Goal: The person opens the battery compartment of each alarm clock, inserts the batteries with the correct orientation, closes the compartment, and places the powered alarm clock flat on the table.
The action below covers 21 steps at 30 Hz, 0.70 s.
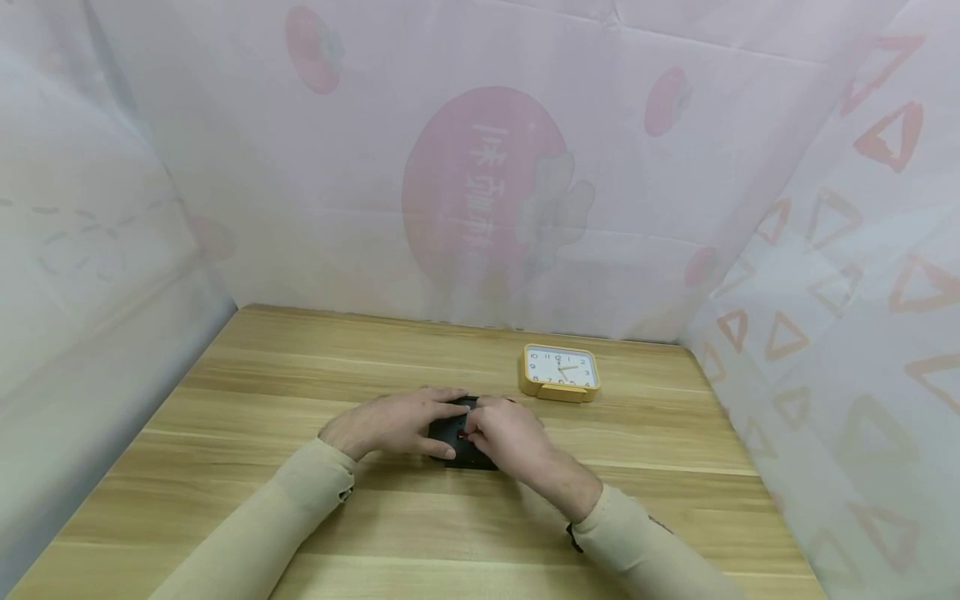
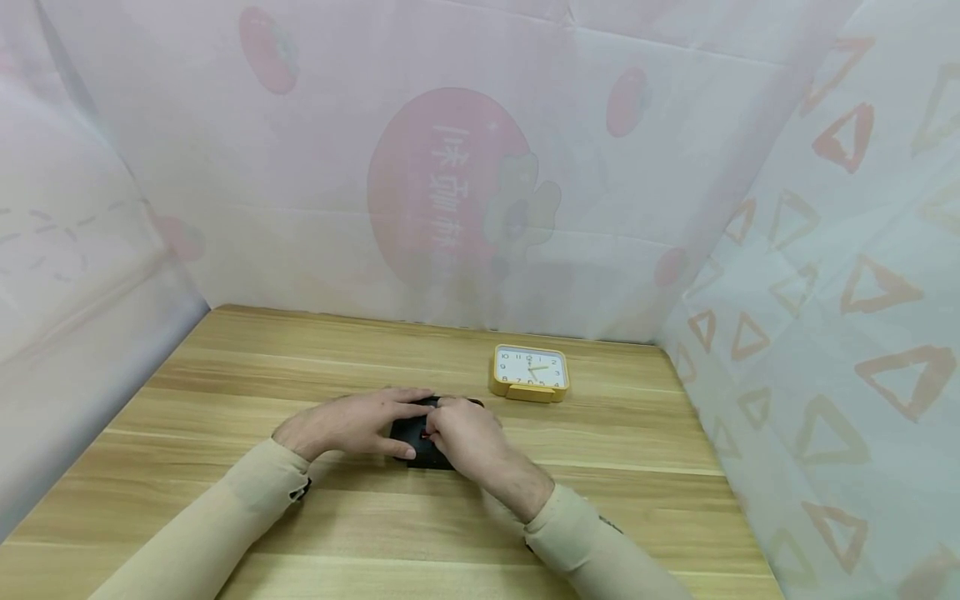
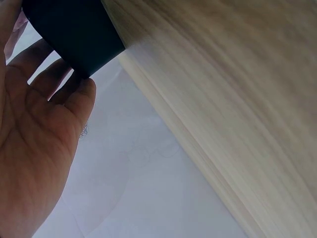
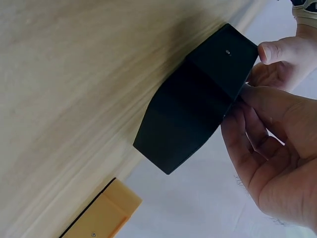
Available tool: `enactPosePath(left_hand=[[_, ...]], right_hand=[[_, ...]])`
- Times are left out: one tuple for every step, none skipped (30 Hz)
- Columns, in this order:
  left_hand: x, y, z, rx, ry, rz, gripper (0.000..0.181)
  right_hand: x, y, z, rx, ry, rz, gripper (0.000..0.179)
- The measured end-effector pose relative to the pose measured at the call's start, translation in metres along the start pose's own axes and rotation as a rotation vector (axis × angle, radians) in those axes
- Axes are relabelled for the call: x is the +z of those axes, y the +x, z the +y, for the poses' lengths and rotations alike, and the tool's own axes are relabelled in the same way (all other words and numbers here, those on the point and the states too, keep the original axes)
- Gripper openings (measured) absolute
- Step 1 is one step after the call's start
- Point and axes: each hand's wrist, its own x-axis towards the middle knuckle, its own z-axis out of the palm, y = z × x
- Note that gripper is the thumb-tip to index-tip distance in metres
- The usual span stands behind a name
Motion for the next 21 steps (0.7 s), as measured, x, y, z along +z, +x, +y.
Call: enactPosePath(left_hand=[[0.0,0.0,0.0,-0.001,0.002,0.001,0.078],[0.0,0.0,0.0,-0.001,0.003,0.003,0.078],[0.0,0.001,0.0,-0.001,0.005,0.004,0.078],[0.0,0.001,0.0,-0.001,0.009,0.007,0.078],[0.0,0.001,0.0,-0.001,0.011,0.008,0.078],[0.0,0.001,0.0,-0.002,0.013,0.01,0.078],[0.0,0.002,0.0,-0.001,0.016,0.01,0.078],[0.0,0.002,0.0,-0.001,0.018,0.012,0.078],[0.0,0.002,0.0,-0.002,0.019,0.012,0.079],[0.0,0.002,0.0,-0.003,0.018,0.012,0.079],[-0.001,0.002,0.001,-0.005,0.016,0.011,0.079],[-0.001,0.002,0.001,-0.007,0.014,0.011,0.079],[-0.001,0.002,0.001,-0.009,0.011,0.009,0.079],[-0.001,0.002,0.001,-0.011,0.009,0.009,0.079],[-0.001,0.002,0.001,-0.012,0.008,0.008,0.079],[-0.001,0.002,0.001,-0.013,0.007,0.007,0.079],[-0.001,0.002,0.002,-0.013,0.009,0.008,0.079],[-0.001,0.002,0.001,-0.012,0.01,0.009,0.079],[-0.001,0.002,0.001,-0.011,0.009,0.01,0.078],[0.0,0.002,0.001,-0.009,0.012,0.012,0.078],[0.0,0.002,0.001,-0.008,0.014,0.014,0.079]], right_hand=[[0.001,0.0,0.001,-0.002,-0.003,0.0,0.006],[0.002,0.0,0.001,-0.005,-0.006,0.002,0.005],[0.002,0.0,0.002,-0.008,-0.006,0.005,0.005],[0.003,0.0,0.003,-0.012,-0.006,0.01,0.005],[0.004,0.0,0.004,-0.016,-0.004,0.018,0.005],[0.005,0.0,0.005,-0.02,-0.001,0.024,0.005],[0.006,0.0,0.006,-0.025,0.004,0.03,0.005],[0.006,0.0,0.007,-0.03,0.01,0.036,0.006],[0.007,0.0,0.008,-0.034,0.017,0.039,0.007],[0.007,0.0,0.008,-0.04,0.018,0.041,0.007],[0.006,0.0,0.009,-0.044,0.025,0.04,0.008],[0.006,0.0,0.009,-0.045,0.03,0.036,0.008],[0.006,0.0,0.01,-0.045,0.035,0.032,0.008],[0.005,0.0,0.01,-0.044,0.04,0.026,0.008],[0.005,0.0,0.01,-0.043,0.043,0.019,0.008],[0.005,0.0,0.011,-0.043,0.043,0.014,0.008],[0.005,0.001,0.011,-0.039,0.049,0.009,0.006],[0.006,0.001,0.012,-0.04,0.046,0.008,0.005],[0.006,0.001,0.012,-0.04,0.046,0.007,0.004],[0.006,0.001,0.013,-0.04,0.045,0.007,0.003],[0.006,0.001,0.013,-0.037,0.046,0.008,0.003]])
